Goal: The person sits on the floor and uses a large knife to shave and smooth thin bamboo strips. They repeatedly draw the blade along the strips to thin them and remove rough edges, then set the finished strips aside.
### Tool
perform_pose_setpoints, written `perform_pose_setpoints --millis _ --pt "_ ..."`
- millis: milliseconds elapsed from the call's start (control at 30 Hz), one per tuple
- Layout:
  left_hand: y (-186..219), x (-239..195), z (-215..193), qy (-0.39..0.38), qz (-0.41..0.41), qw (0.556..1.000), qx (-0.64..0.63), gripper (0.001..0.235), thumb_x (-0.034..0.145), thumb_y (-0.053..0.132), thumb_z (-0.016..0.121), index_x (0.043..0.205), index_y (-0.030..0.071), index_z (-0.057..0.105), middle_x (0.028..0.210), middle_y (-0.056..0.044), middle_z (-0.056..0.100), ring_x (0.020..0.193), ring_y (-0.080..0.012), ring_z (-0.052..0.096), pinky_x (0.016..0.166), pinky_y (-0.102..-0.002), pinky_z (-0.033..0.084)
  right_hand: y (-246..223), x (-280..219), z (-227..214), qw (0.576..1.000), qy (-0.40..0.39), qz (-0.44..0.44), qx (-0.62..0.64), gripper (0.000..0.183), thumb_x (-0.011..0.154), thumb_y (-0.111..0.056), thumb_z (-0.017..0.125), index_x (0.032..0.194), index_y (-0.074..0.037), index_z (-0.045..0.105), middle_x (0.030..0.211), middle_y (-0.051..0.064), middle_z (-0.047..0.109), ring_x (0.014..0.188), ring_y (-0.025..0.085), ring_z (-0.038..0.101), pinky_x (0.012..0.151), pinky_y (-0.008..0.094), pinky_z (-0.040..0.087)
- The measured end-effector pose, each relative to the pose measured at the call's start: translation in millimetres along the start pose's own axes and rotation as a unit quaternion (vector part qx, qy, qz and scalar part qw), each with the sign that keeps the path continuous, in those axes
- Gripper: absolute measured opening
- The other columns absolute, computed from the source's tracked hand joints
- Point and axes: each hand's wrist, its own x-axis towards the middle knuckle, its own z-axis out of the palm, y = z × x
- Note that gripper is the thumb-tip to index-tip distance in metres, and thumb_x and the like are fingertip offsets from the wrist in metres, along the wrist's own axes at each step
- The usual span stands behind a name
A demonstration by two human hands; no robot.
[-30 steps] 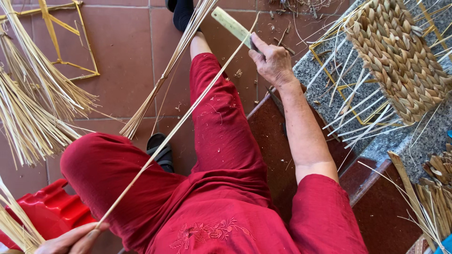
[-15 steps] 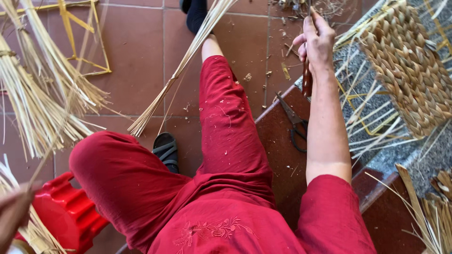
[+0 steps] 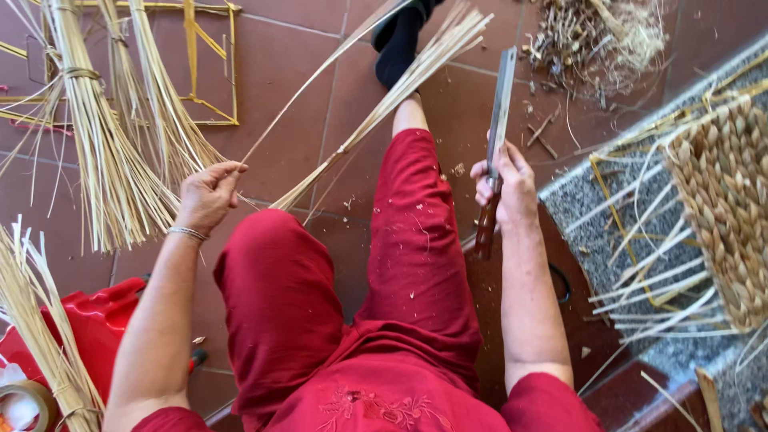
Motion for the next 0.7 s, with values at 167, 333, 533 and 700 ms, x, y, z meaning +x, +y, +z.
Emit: perform_pose_setpoints --millis 167,333,533,700 --pt "-45.4 30.2 16.9 0.033 -0.02 0.997 -0.072 0.015 0.104 0.015 0.066 0.114 0.009 0.076 0.065 0.002 0.06 0.056 -0.0035 0.054 0.048 -0.022 0.039 15.0 16.4 12.2 0.989 -0.046 0.043 0.133 0.049 0.107 -0.038 0.054 0.149 -0.013 0.049 0.086 0.013 0.066 0.05 0.011 0.051 0.044 0.025 0.041" --pt "-91.0 73.1 67.9 0.096 -0.026 0.982 0.162 0.016 0.101 0.024 0.065 0.106 0.013 0.076 0.075 -0.01 0.072 0.066 -0.0224 0.07 0.061 -0.037 0.056 62.3 38.8 39.0 0.959 -0.099 0.09 0.249 0.06 0.109 -0.048 0.054 0.154 -0.01 0.043 0.091 0.013 0.063 0.054 0.009 0.047 0.049 0.025 0.042" --pt "-139.2 82.5 104.2 0.16 -0.108 0.94 0.28 0.016 0.098 0.029 0.063 0.101 0.018 0.074 0.102 -0.015 0.069 0.1 -0.0371 0.065 0.087 -0.05 0.052 119.1 51.1 67.2 0.91 -0.113 0.207 0.34 0.073 0.1 -0.063 0.041 0.149 -0.009 0.043 0.081 0.011 0.058 0.047 0.011 0.044 0.043 0.027 0.04" --pt "-163.1 76.8 96.3 0.166 -0.158 0.919 0.32 0.03 0.095 0.022 0.066 0.125 0.019 0.065 0.127 -0.011 0.057 0.128 -0.0324 0.053 0.101 -0.057 0.043 134.0 60.2 61.6 0.93 -0.149 0.207 0.266 0.069 0.109 -0.057 0.04 0.151 -0.003 0.045 0.079 0.006 0.052 0.051 0.012 0.044 0.047 0.028 0.04"
